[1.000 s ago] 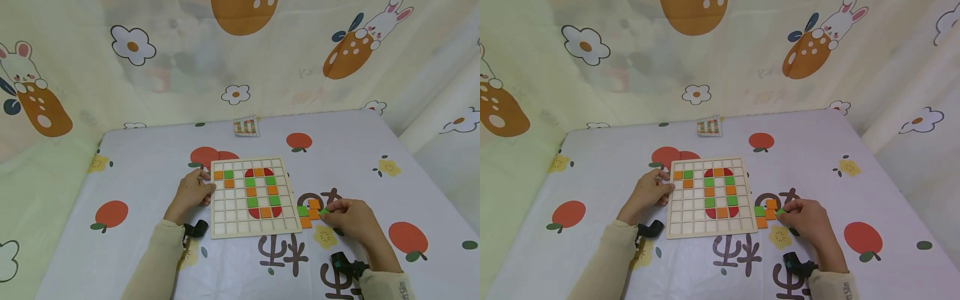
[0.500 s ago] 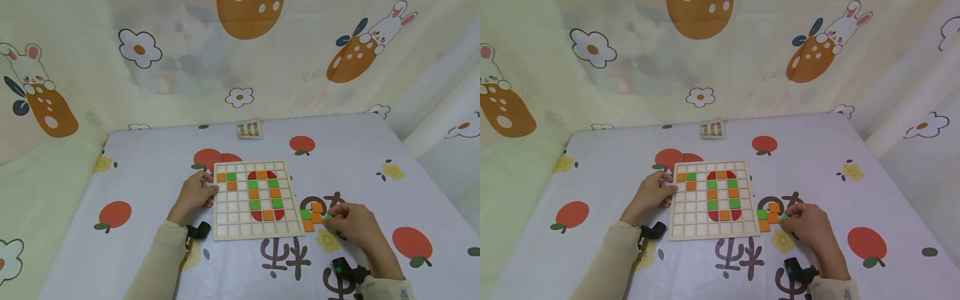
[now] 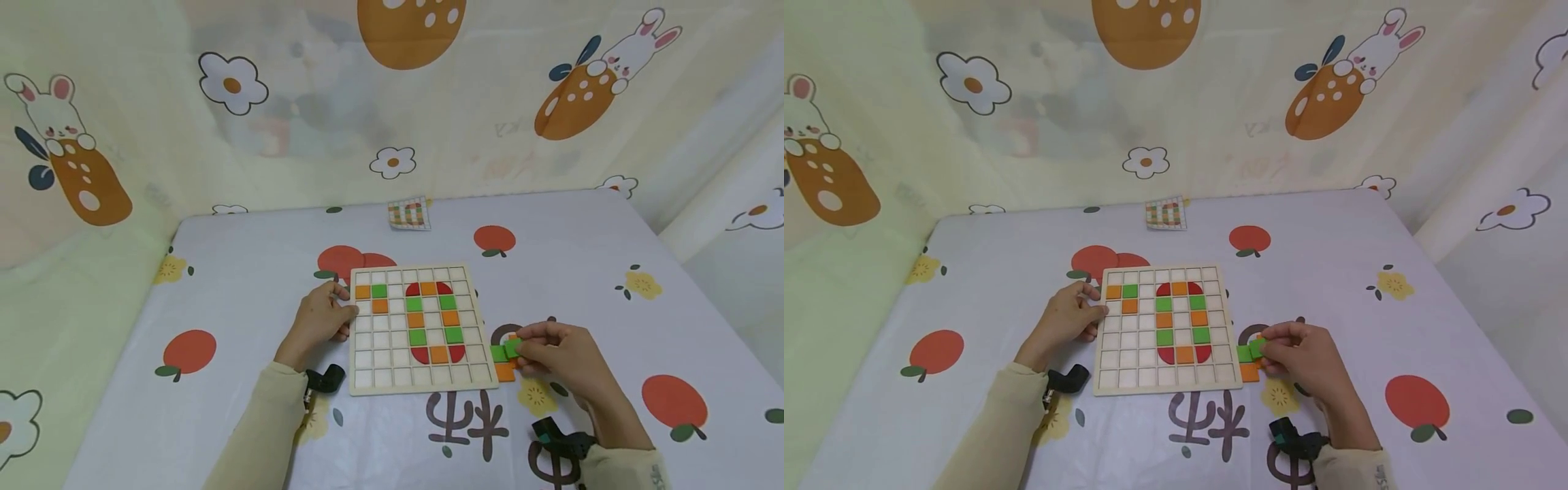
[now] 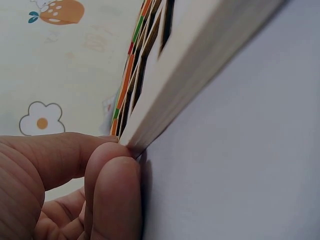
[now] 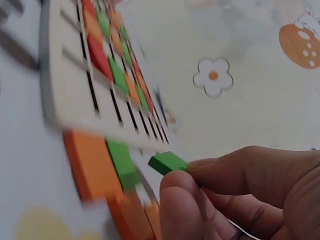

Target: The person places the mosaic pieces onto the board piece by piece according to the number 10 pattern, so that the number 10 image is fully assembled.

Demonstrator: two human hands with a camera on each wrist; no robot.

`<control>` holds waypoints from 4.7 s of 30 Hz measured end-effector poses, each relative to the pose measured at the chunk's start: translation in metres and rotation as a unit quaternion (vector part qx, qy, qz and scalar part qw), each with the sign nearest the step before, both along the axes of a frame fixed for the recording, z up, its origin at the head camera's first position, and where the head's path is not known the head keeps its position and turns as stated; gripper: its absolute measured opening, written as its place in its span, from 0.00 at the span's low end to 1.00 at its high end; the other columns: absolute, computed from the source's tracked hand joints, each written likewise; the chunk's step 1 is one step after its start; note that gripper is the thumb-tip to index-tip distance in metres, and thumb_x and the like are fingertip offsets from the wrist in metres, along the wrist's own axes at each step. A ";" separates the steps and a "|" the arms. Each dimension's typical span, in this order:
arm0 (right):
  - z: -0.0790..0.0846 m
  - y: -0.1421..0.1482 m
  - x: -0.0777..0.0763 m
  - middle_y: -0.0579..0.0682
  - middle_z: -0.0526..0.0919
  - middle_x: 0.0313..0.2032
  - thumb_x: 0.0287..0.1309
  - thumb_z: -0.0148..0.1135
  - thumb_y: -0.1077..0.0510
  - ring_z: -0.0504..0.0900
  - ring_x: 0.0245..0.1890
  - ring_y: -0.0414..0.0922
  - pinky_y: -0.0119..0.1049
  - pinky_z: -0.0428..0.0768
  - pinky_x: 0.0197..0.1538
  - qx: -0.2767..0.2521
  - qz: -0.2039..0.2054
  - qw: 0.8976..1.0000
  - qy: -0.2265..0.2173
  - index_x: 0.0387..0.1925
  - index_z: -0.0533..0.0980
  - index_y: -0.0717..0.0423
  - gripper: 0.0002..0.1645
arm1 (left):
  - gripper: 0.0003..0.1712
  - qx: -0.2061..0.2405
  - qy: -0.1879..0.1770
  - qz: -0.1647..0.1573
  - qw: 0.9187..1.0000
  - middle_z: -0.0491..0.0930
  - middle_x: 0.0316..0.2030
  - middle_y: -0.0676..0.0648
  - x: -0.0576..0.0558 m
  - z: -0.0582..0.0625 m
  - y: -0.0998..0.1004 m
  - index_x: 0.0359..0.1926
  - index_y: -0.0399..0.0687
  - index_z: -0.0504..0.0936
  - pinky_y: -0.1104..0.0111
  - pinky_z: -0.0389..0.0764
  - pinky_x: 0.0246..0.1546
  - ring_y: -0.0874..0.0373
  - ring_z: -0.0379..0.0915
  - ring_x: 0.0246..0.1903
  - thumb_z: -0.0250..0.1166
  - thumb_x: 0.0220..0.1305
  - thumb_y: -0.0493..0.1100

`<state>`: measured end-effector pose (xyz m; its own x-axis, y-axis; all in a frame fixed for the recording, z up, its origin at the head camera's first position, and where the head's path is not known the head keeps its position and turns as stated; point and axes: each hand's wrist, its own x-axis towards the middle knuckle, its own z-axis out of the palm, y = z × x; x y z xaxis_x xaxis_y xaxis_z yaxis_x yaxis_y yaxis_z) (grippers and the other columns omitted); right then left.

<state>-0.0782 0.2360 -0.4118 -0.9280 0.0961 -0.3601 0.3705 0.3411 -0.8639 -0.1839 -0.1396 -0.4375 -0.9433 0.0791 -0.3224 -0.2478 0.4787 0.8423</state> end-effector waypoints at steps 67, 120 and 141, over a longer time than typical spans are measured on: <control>-0.008 -0.171 -0.088 0.57 0.86 0.28 0.63 0.72 0.64 0.83 0.20 0.44 0.32 0.85 0.27 -0.072 0.082 0.993 -0.038 0.39 0.84 0.62 0.06 | 0.14 0.009 0.015 -0.008 1.000 0.80 0.23 0.44 0.000 -0.004 -0.003 0.49 0.41 0.77 0.69 0.83 0.19 0.58 0.77 0.15 0.71 0.67 0.39; -0.008 -0.004 -0.008 0.51 0.82 0.29 0.57 0.74 0.53 0.78 0.26 0.46 0.34 0.79 0.25 0.178 -0.012 0.984 -0.015 0.47 0.81 0.64 0.22 | 0.15 0.005 0.003 0.001 1.000 0.79 0.26 0.42 0.001 -0.001 -0.001 0.50 0.41 0.77 0.69 0.85 0.21 0.57 0.78 0.16 0.71 0.67 0.38; -0.004 -0.059 -0.033 0.56 0.88 0.35 0.65 0.70 0.61 0.87 0.28 0.44 0.33 0.89 0.35 -0.043 -0.002 0.999 0.005 0.50 0.79 0.70 0.18 | 0.16 -0.009 0.009 -0.003 1.000 0.79 0.25 0.43 0.001 0.003 0.000 0.50 0.41 0.77 0.71 0.83 0.21 0.57 0.77 0.16 0.71 0.68 0.40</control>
<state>-0.1113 0.1771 -0.4162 -0.9312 0.0680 -0.3581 0.3629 0.2636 -0.8938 -0.1828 -0.1397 -0.4344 -0.9485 0.0789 -0.3069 -0.2300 0.4951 0.8379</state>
